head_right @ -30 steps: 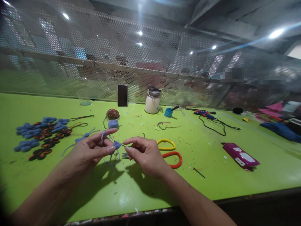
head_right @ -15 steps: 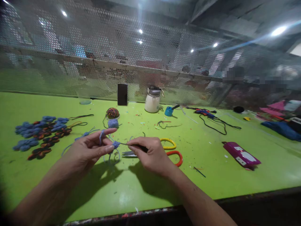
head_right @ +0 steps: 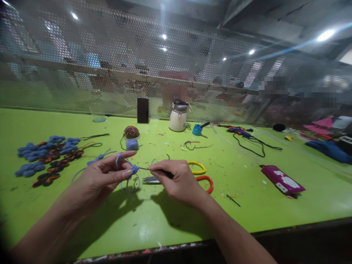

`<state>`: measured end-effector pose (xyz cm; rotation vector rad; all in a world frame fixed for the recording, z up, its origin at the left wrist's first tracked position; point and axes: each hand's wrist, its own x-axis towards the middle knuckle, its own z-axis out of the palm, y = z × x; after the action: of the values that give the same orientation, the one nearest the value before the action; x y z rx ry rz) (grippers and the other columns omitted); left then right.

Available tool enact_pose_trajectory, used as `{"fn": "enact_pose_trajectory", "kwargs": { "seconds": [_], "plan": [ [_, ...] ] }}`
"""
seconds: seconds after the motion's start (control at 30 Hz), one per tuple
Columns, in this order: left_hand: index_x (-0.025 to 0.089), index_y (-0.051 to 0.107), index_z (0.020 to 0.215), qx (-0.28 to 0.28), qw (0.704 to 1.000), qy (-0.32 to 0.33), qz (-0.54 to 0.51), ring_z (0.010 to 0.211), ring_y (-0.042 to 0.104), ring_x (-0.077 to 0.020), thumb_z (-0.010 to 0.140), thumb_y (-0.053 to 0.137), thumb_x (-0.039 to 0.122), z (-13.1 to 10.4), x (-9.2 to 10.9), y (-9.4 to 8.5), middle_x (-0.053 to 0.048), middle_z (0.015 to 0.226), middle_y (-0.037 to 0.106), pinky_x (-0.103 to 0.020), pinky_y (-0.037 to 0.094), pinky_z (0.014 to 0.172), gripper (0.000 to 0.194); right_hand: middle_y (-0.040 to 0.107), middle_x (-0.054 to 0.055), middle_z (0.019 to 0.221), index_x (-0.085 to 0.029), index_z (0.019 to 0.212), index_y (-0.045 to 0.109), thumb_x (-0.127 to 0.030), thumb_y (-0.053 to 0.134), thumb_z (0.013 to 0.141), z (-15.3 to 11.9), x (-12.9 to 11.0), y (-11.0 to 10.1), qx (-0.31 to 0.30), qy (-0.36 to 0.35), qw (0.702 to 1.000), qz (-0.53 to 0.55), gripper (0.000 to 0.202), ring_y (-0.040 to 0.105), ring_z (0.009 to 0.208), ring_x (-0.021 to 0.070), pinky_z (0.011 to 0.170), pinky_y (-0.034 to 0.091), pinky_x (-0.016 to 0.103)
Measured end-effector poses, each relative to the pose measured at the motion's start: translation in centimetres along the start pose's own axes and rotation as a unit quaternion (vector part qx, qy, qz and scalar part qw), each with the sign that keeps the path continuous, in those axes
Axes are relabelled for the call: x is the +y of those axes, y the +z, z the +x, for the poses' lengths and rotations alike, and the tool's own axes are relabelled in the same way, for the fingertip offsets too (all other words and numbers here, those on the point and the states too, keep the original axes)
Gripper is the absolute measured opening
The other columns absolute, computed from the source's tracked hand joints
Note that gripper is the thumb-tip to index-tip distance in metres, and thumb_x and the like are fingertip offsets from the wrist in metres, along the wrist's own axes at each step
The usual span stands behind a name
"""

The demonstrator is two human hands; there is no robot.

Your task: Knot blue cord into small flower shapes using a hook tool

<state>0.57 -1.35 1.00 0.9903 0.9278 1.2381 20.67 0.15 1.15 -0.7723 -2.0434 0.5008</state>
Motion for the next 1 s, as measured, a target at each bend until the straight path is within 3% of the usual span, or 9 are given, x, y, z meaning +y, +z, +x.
{"fn": "enact_pose_trajectory", "kwargs": {
  "seconds": [0.37,0.7,0.83,1.0],
  "plan": [
    [0.024,0.067,0.104,-0.006,1.0,0.014,0.021,0.068,0.055,-0.0078,0.062,0.079,0.016,0.02,0.14,0.13,0.004,0.07,0.063,-0.021,0.042,0.071,0.045,0.07,0.005,0.075,-0.012,0.088,0.069,-0.008,0.057,0.08,-0.04,0.14,0.09,0.005,-0.025,1.0,-0.01,0.014,0.062,0.063,0.0097,0.058,0.047,0.02],
    [0.022,0.07,0.098,0.032,0.998,0.043,0.014,0.065,0.055,-0.0082,0.059,0.078,0.014,-0.26,-0.04,0.85,0.004,0.065,0.062,-0.022,0.042,0.067,0.041,0.068,0.005,0.072,-0.011,0.09,0.069,-0.007,0.056,0.081,-0.19,0.04,0.2,0.002,-0.031,1.0,0.002,0.016,0.059,0.062,0.0095,0.057,0.046,0.021],
    [0.022,0.072,0.094,0.034,0.999,0.04,0.012,0.064,0.055,-0.0077,0.058,0.078,0.013,-0.29,0.08,0.8,0.004,0.064,0.062,-0.021,0.042,0.067,0.038,0.069,0.004,0.075,-0.014,0.088,0.07,-0.01,0.058,0.081,-0.12,-0.11,0.07,-0.001,-0.004,0.999,0.037,0.014,0.061,0.064,0.0105,0.058,0.047,0.022],
    [0.021,0.073,0.092,0.024,0.999,0.044,0.008,0.064,0.056,-0.0085,0.059,0.078,0.013,-0.33,-0.01,0.78,0.004,0.065,0.062,-0.022,0.043,0.066,0.035,0.064,0.001,0.066,-0.015,0.085,0.07,-0.02,0.063,0.079,-0.19,0.16,0.18,-0.032,0.11,0.981,0.158,0.01,0.054,0.056,0.0086,0.049,0.042,0.021]
  ]
}}
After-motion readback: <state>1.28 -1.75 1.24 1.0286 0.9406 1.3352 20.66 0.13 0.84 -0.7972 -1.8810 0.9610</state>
